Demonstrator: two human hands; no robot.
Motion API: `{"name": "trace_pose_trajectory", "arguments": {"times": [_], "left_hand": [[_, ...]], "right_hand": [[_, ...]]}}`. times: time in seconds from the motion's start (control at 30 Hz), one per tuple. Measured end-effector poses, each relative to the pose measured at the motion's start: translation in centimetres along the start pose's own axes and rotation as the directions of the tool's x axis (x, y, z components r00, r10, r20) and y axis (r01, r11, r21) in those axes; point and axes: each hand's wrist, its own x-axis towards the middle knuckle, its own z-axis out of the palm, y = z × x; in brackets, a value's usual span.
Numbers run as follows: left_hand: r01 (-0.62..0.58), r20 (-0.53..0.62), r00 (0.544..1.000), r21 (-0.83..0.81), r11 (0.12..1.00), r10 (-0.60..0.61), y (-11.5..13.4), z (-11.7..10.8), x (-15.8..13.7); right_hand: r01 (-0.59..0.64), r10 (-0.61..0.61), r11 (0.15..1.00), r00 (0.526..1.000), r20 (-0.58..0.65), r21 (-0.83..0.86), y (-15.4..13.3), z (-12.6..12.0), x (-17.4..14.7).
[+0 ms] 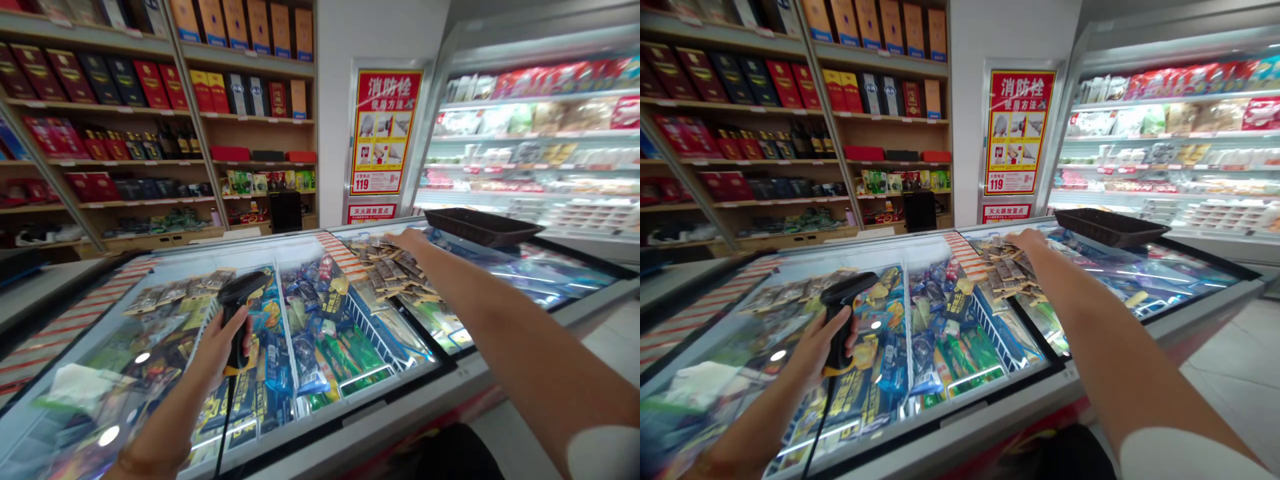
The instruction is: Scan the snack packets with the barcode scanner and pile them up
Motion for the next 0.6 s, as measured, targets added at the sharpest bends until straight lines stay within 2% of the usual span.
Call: {"name": "trace_pose_trajectory", "arguments": {"times": [0.1,0.3,0.4,0.5,0.6], "left_hand": [[0.010,0.004,1.000,0.023,1.000,-0.010,0.0,0.0,0.0],[0.031,0.037,0.999,0.121,0.992,-0.036,-0.1,-0.2,0.0],[0.031,0.039,0.999,0.141,0.990,-0.037,-0.3,-0.3,0.0],[0.035,0.039,0.998,0.146,0.989,-0.041,-0.4,-0.3,0.1],[0.027,0.048,0.998,0.153,0.988,-0.035,-0.6,-0.2,0.0]], "right_hand": [[-0.160,0.180,0.964,0.980,0.081,-0.212,0.0,0.7,0.9],[-0.254,0.279,0.931,0.958,0.062,-0.262,0.3,2.7,2.6],[-0.276,0.289,0.938,0.957,0.034,-0.209,0.6,3.3,3.6],[-0.228,0.229,0.972,0.973,0.033,-0.050,0.3,3.5,4.4],[-0.184,0.184,0.981,0.983,0.005,0.065,-1.2,3.9,4.0]]}}
